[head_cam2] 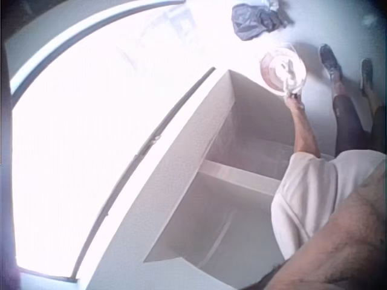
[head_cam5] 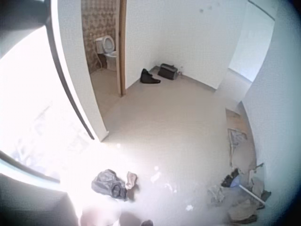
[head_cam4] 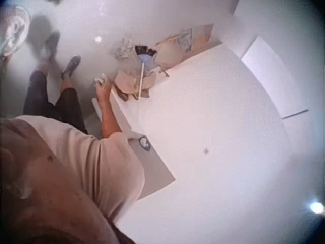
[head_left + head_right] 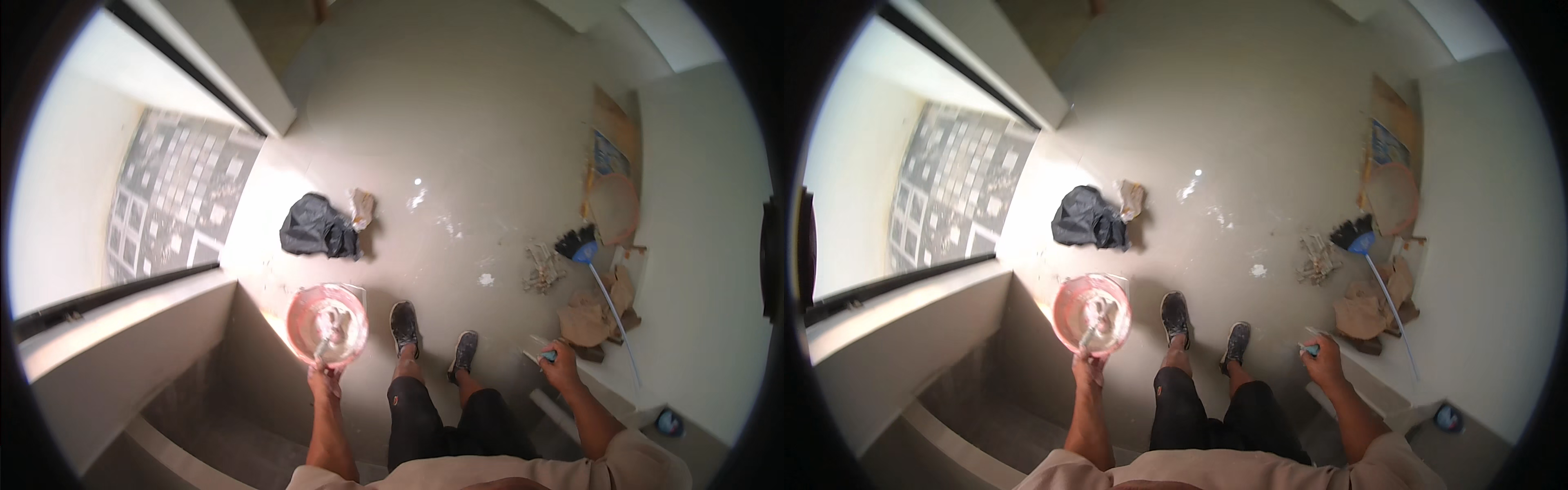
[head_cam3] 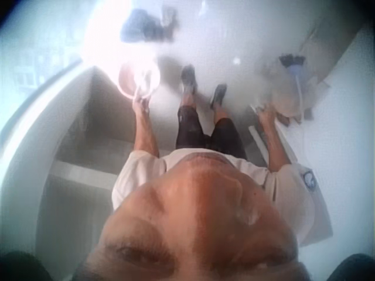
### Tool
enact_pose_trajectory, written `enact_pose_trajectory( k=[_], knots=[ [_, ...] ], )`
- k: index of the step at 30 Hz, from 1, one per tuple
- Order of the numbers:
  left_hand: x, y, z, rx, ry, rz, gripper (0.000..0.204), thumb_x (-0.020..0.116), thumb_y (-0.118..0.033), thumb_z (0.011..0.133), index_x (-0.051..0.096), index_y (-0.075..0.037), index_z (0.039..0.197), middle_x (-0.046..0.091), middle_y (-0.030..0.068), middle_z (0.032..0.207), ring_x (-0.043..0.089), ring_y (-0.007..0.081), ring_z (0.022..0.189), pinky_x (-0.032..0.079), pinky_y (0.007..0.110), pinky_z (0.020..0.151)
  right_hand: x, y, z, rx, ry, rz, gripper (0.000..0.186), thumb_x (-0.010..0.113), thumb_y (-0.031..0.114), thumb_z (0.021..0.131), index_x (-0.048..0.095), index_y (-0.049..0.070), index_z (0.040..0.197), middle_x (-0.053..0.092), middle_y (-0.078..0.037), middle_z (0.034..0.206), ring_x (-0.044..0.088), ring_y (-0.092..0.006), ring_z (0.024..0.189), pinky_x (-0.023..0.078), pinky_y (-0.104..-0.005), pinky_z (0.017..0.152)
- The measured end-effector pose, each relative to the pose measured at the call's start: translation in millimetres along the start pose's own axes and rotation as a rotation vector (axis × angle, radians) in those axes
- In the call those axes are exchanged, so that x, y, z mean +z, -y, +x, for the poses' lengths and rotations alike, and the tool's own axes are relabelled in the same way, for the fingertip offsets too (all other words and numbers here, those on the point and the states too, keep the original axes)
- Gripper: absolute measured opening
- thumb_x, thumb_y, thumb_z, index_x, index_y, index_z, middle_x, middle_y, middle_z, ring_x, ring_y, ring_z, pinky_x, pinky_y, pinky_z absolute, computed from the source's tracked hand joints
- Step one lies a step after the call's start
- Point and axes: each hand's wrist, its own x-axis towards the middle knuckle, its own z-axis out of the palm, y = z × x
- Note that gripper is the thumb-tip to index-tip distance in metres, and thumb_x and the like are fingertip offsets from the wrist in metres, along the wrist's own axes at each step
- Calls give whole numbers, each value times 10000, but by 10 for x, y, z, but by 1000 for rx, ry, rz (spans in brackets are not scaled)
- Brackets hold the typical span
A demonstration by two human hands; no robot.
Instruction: The person applies grout to a tiled wall using a putty knife and their hands, then cleans a bucket and tools in a kitchen sink.
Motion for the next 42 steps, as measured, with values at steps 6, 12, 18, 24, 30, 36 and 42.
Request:
enact_pose_trajectory(
  k=[6,12,18,24,30,36,42],
  knots=[
    [1393,137,-1631,-31,599,542,219,571,-237,1010,573,-33,1088,666,98,1019,680,206,885,619,403,770,-669,-335,-1152,-41,-365,122,135,667,-80,764,594,9,835,628,-173,836,631,-375,823,501,-429,733],
    [2976,640,-3813,142,1145,1053,397,565,-331,1011,542,12,1210,669,133,1112,683,237,972,603,412,813,-1241,-1117,-2604,198,-779,454,92,687,75,890,642,-5,896,674,-126,840,663,-240,792,509,-367,728],
    [3581,2037,-6007,136,1429,1211,337,557,-294,1016,560,19,1139,669,138,1054,689,244,948,600,405,838,-1902,-1660,-4386,539,-1079,823,143,663,132,927,656,-9,910,641,-54,770,601,-110,719,479,-283,682],
    [3666,2938,-7328,137,1537,1411,354,535,-307,1032,550,30,1136,668,146,1068,685,252,968,578,427,876,-2046,-2097,-5284,688,-1334,1008,137,662,145,934,678,9,936,640,-20,776,589,-92,708,465,-265,652],
    [4189,2498,-7179,-102,1566,1638,350,560,-301,1022,556,25,1151,666,136,1077,686,254,960,578,433,857,-2062,-1134,-4862,1086,-1547,1273,138,659,157,942,681,21,942,644,-17,790,591,-91,726,470,-255,654],
    [4319,3104,-6947,-358,1817,1441,216,561,-163,986,576,43,1048,681,142,985,703,234,867,625,393,751,-2423,-760,-4581,973,-1937,998,106,648,70,910,664,9,995,646,-34,844,605,-104,761,488,-260,687],
    [4395,3707,-6707,-446,1975,1440,228,561,-194,1005,581,25,1065,683,132,1002,695,223,886,611,395,809,-2411,-909,-4261,1128,-1732,180,174,679,71,858,671,-24,1004,696,-109,899,667,-189,815,520,-331,724]
  ],
)
